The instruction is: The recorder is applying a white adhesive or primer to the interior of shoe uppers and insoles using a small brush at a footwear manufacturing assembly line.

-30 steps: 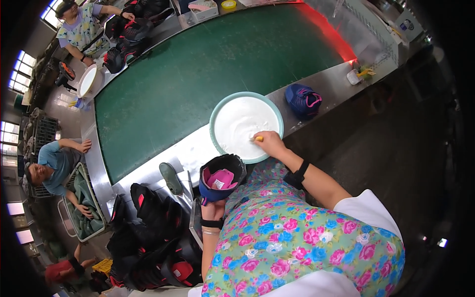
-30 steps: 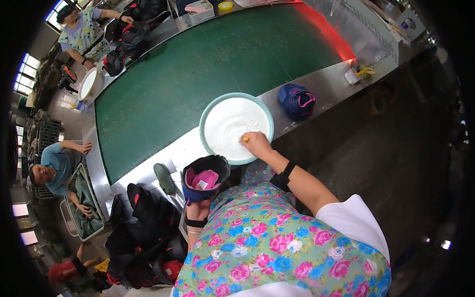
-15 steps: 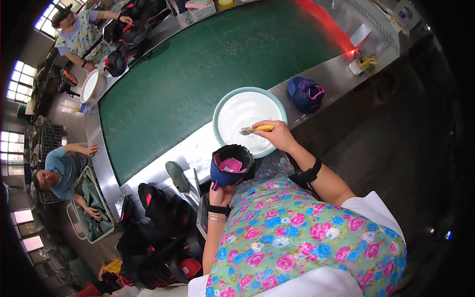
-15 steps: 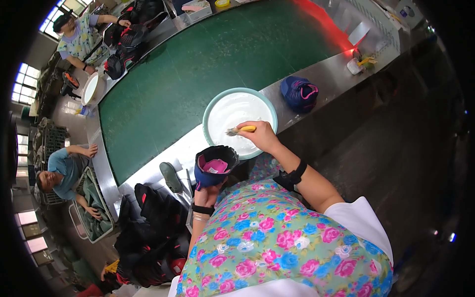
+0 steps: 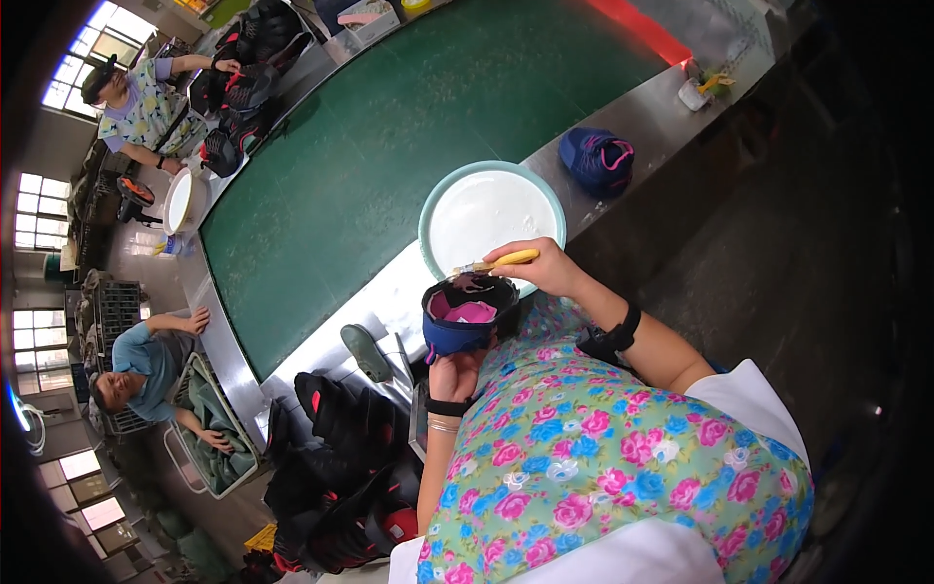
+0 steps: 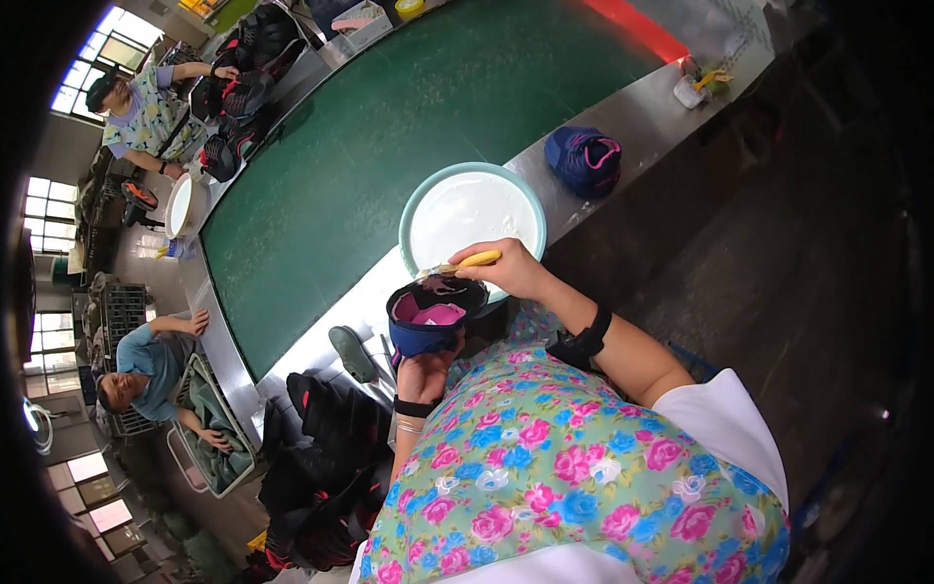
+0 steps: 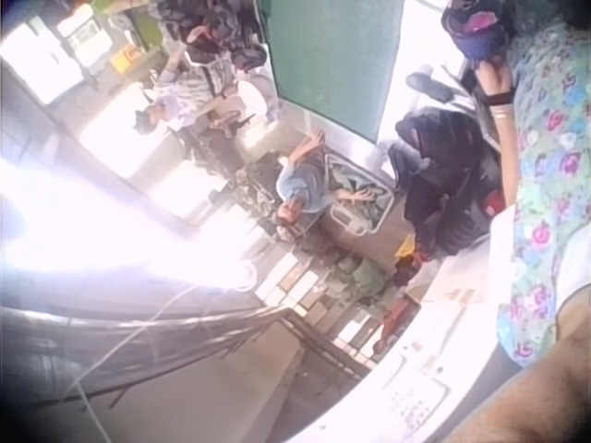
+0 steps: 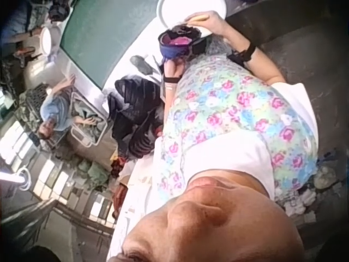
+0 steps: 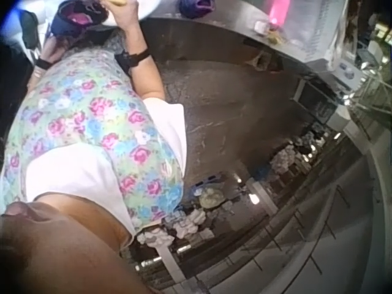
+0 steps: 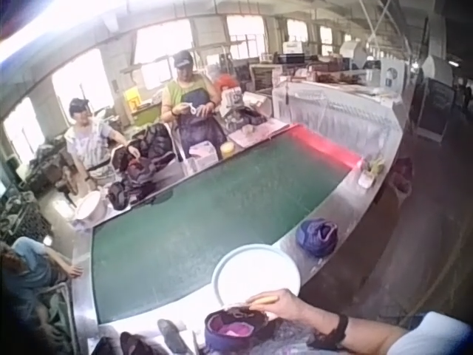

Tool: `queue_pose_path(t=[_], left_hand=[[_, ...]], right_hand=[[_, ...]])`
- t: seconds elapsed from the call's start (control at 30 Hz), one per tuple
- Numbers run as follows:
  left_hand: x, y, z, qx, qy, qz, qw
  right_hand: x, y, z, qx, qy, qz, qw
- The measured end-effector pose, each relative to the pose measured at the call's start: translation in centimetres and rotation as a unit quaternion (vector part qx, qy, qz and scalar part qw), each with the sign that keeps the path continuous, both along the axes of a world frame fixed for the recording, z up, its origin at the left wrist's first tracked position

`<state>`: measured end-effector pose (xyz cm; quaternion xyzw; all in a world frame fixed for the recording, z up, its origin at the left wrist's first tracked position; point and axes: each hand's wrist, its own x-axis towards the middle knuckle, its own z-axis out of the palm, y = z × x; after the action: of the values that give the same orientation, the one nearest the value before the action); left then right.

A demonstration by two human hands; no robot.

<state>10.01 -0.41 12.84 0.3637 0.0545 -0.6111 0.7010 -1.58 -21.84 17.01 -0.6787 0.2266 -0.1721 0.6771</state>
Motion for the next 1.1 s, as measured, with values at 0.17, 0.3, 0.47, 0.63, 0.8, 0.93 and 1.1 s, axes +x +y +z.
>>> queue_pose_path(t=[0.17, 0.3, 0.47, 0.63, 0.8, 0.93, 1.1], left_hand=[[0.5, 0.0, 0.4, 0.008, 0.008, 0.033, 0.999], [1.6, -0.3, 0.7, 0.019, -0.037, 0.028, 0.999], [2.7, -2.0, 1.6, 0.047, -0.130, 0.000, 0.990], [3.3, -4.4, 2.8, 0.036, -0.244, -0.018, 0.969], [3.0, -6.2, 3.1, 0.005, -0.460, -0.095, 0.883], [2.7, -7.6, 2.9, 0.050, -0.443, -0.104, 0.889], [2.6, -7.8, 3.2, 0.039, -0.426, -0.086, 0.900]], right_hand=[[-0.7, -0.3, -1.7, -0.010, 0.046, -0.036, 0.998], [-1.4, -0.8, -2.7, -0.004, 0.035, -0.060, 0.998], [-2.1, -2.0, -3.7, 0.050, 0.019, -0.168, 0.984], [-3.4, -3.1, -4.5, 0.018, 0.009, -0.206, 0.978], [-4.2, -3.3, -5.1, 0.005, 0.059, -0.239, 0.969], [-4.6, -3.2, -5.6, -0.012, 0.085, -0.252, 0.964], [-5.0, -3.5, -5.9, -0.006, 0.094, -0.261, 0.961]])
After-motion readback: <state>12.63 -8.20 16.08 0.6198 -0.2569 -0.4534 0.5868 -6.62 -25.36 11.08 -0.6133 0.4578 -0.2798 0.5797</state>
